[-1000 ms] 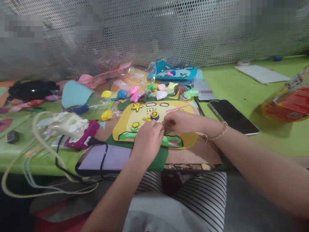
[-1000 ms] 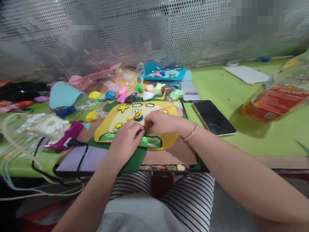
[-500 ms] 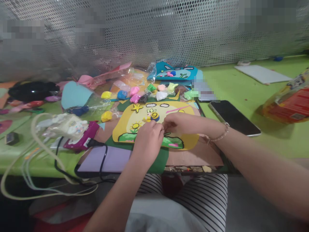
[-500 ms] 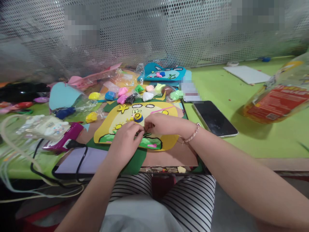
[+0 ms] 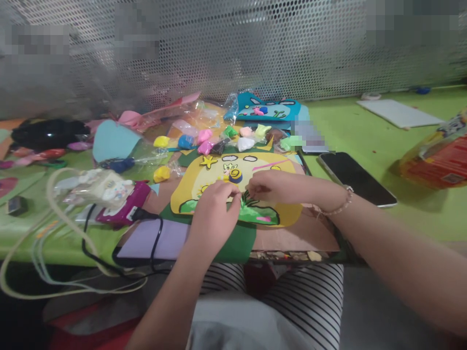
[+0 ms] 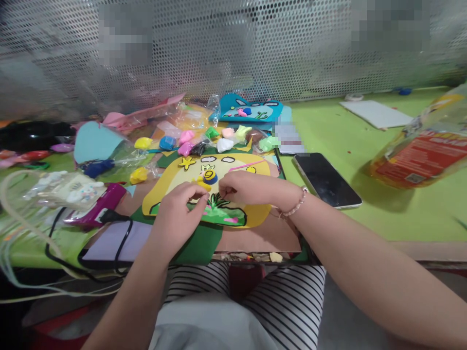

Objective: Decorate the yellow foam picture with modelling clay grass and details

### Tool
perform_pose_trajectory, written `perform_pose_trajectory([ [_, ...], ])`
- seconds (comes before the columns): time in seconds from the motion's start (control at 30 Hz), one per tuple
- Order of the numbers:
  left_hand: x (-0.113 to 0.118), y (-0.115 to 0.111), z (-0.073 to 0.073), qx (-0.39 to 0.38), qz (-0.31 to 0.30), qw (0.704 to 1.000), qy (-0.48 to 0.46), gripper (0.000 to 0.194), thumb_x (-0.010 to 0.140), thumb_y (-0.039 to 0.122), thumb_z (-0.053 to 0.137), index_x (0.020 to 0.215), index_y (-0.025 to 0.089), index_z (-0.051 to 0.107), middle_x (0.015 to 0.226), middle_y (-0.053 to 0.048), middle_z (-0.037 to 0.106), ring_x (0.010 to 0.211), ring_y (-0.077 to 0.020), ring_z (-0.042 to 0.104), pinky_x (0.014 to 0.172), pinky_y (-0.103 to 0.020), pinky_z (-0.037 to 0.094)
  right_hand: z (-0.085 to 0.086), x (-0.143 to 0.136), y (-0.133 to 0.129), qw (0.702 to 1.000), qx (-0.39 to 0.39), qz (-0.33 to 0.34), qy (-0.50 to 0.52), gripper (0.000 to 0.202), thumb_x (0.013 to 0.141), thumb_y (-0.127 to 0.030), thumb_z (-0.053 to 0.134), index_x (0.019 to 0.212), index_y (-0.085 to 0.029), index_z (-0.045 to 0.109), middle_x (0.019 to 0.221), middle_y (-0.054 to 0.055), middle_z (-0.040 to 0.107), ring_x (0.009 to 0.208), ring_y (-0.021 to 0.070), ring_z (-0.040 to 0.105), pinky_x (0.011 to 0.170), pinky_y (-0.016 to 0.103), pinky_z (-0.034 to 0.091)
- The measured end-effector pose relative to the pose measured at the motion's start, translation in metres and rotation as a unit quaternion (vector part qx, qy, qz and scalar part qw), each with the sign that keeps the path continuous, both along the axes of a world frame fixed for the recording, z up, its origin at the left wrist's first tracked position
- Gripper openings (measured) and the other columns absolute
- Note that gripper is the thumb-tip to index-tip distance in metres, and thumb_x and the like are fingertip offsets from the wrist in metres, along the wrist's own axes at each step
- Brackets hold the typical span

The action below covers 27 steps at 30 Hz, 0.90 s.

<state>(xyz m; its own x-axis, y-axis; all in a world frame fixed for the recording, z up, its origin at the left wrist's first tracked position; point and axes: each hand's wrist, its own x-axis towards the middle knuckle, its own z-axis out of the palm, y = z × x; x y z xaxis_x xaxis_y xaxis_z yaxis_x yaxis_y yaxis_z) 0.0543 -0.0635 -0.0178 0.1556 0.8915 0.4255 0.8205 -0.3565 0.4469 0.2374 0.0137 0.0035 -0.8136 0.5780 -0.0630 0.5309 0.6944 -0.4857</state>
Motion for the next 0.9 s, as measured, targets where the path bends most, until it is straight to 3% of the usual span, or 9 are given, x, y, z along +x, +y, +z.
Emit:
perform_pose_trajectory([
  [0.13,-0.004,-0.008,-0.001,0.015,-0.016,0.999,0.038,0.010,0.086,0.013,0.052,0.080,0.018,0.058,0.084,-0.004,0.064,0.084,-0.0202,0.059,0.076,-0.035,0.047,0.007,0.001,-0.004,1.000,0.012,-0.004,-0.004,0.014,0.079,-0.012,0.049,0.084,-0.015,0.062,0.082,0.004,0.061,0.074,0.0131,0.052,0.065,0.023,0.037],
  [0.27,-0.005,-0.012,-0.001,0.027,-0.081,0.994,0.070,0.013,0.087,0.011,0.048,0.082,0.018,0.058,0.086,-0.004,0.066,0.086,-0.0197,0.060,0.077,-0.034,0.049,0.011,0.004,-0.005,0.999,0.030,0.014,-0.012,0.019,0.081,-0.011,0.047,0.085,-0.016,0.064,0.081,0.003,0.062,0.075,0.0130,0.051,0.067,0.024,0.037],
  [0.47,-0.005,-0.014,-0.006,0.040,-0.173,0.979,0.097,0.013,0.088,0.011,0.048,0.082,0.016,0.058,0.106,-0.008,0.068,0.108,-0.0195,0.059,0.095,-0.035,0.047,0.018,0.005,-0.010,0.998,0.050,0.015,-0.038,0.028,0.084,-0.011,0.044,0.092,-0.017,0.071,0.082,0.004,0.059,0.074,0.0129,0.050,0.065,0.025,0.035],
  [0.67,-0.006,-0.015,-0.013,0.049,-0.144,0.987,0.062,0.014,0.087,0.008,0.050,0.079,0.016,0.059,0.099,-0.007,0.070,0.101,-0.0189,0.062,0.090,-0.034,0.050,0.027,0.002,-0.021,0.995,0.069,0.031,-0.059,0.025,0.087,-0.010,0.044,0.079,-0.015,0.068,0.075,0.002,0.051,0.066,0.0100,0.044,0.059,0.024,0.031],
  [0.9,-0.005,-0.017,-0.014,0.078,-0.138,0.986,0.056,0.013,0.085,0.006,0.050,0.082,0.013,0.061,0.092,-0.008,0.070,0.094,-0.0214,0.063,0.085,-0.037,0.052,0.024,0.001,-0.025,0.989,0.092,0.066,-0.095,0.024,0.089,-0.011,0.044,0.070,-0.012,0.059,0.073,0.002,0.047,0.057,0.0081,0.036,0.054,0.025,0.026],
])
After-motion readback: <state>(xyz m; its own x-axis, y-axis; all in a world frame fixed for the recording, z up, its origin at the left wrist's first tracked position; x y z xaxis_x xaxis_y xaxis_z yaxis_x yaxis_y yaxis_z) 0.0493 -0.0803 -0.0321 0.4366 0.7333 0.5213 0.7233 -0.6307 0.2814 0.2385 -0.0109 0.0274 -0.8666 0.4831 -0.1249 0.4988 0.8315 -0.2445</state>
